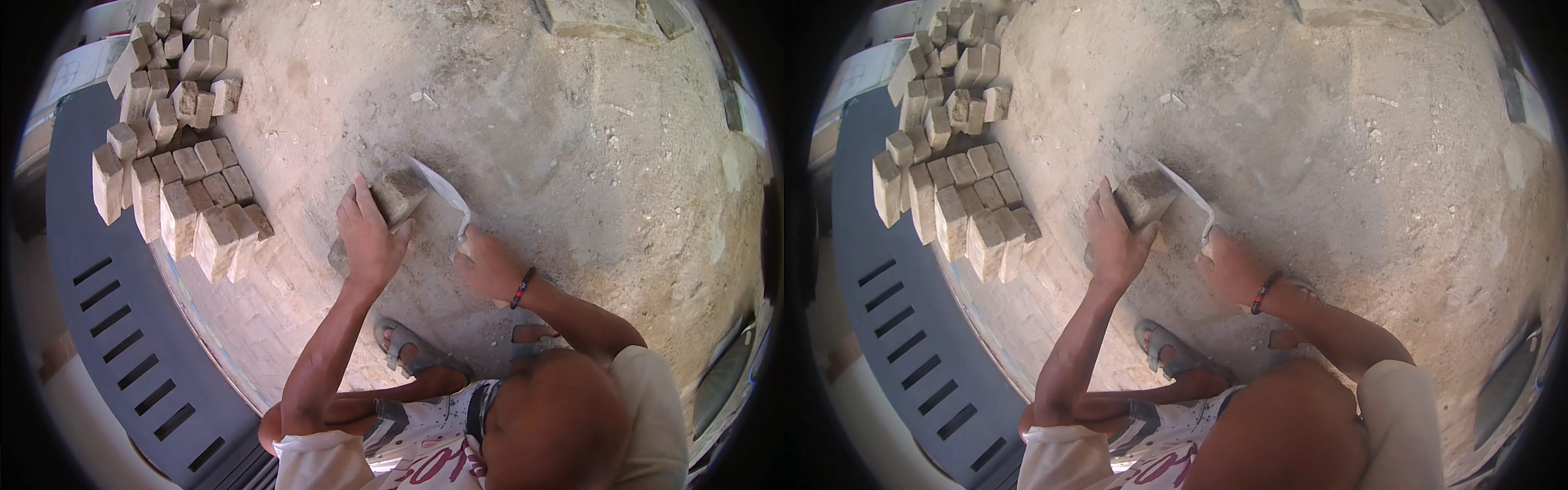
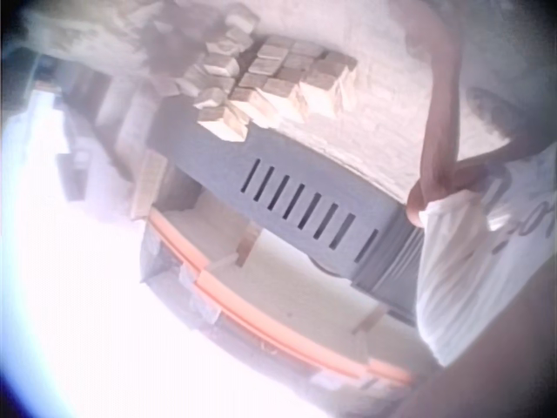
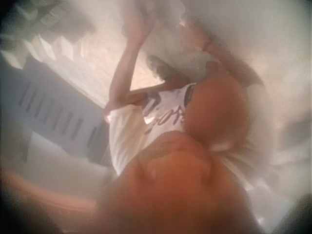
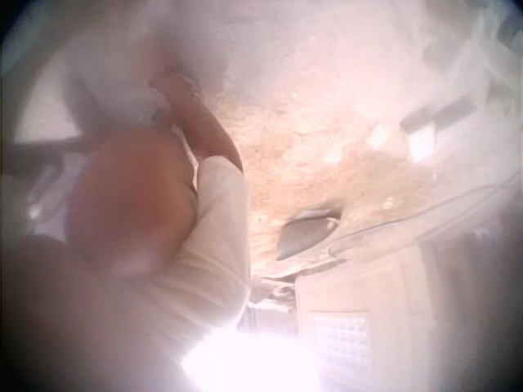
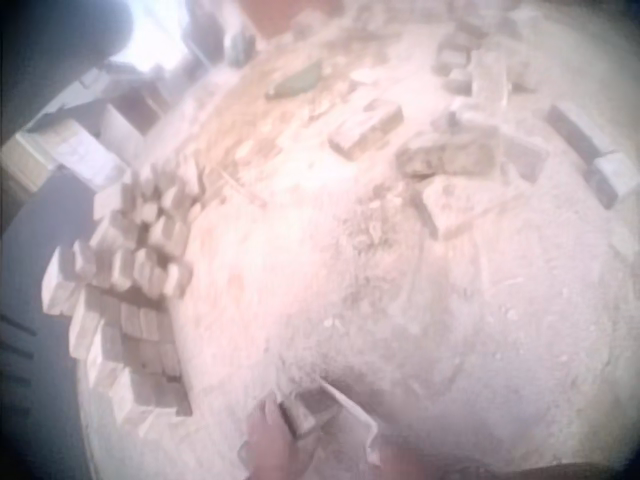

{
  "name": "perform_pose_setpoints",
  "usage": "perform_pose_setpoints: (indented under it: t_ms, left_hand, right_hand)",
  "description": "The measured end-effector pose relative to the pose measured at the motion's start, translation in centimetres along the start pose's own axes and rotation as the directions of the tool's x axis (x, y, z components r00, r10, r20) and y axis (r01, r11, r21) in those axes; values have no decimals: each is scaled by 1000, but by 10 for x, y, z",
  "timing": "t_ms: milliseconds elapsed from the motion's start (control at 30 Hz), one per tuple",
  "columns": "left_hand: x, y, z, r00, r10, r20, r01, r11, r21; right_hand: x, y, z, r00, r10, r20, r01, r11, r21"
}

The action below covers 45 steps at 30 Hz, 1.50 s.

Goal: The person uses a trowel to chip and smooth the edges of rectangular stone blocks. They repeatedly pick up blocks, strike them with the trowel, and place them back on the ground.

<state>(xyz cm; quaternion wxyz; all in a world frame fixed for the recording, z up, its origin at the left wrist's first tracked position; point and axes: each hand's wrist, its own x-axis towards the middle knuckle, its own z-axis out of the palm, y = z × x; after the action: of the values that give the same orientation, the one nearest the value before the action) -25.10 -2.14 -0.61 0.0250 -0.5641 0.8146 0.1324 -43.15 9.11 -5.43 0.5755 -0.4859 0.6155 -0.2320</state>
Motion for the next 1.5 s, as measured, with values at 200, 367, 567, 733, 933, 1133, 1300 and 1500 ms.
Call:
perform_pose_setpoints:
  t_ms: [200, 367, 567, 733, 933, 1133, 1300, 1500]
  left_hand:
    - [11, -16, -3, 997, -17, 80, 22, 998, -53]
    - [26, -20, -28, 982, -88, 167, 147, 913, -381]
    - [29, -11, -43, 978, -67, 196, 192, 651, -734]
    - [33, 1, -46, 946, -124, 300, 322, 477, -818]
    - [30, 10, -75, 948, -229, 223, 292, 333, -897]
    - [6, -12, -93, 983, -185, -18, 36, 286, -958]
    - [-8, -31, -61, 970, -206, -128, 34, 638, -769]
    - [-19, -52, -55, 986, -160, -50, 76, 694, -716]
  right_hand:
    - [-25, -20, 18, 999, -40, -34, 44, 992, 120]
    - [6, 7, 8, 967, -85, -239, 78, 996, -40]
    - [-6, -28, -29, 874, -453, -179, 409, 882, -234]
    - [3, -33, -52, 873, -465, -149, 367, 827, -426]
    - [11, -10, -57, 907, -370, -201, 268, 876, -401]
    - [0, -42, -87, 918, -253, -306, 249, 967, -54]
    - [-21, -94, -65, 918, -374, -129, 394, 899, 192]
    - [26, -10, -28, 974, 9, 228, -60, 974, 219]
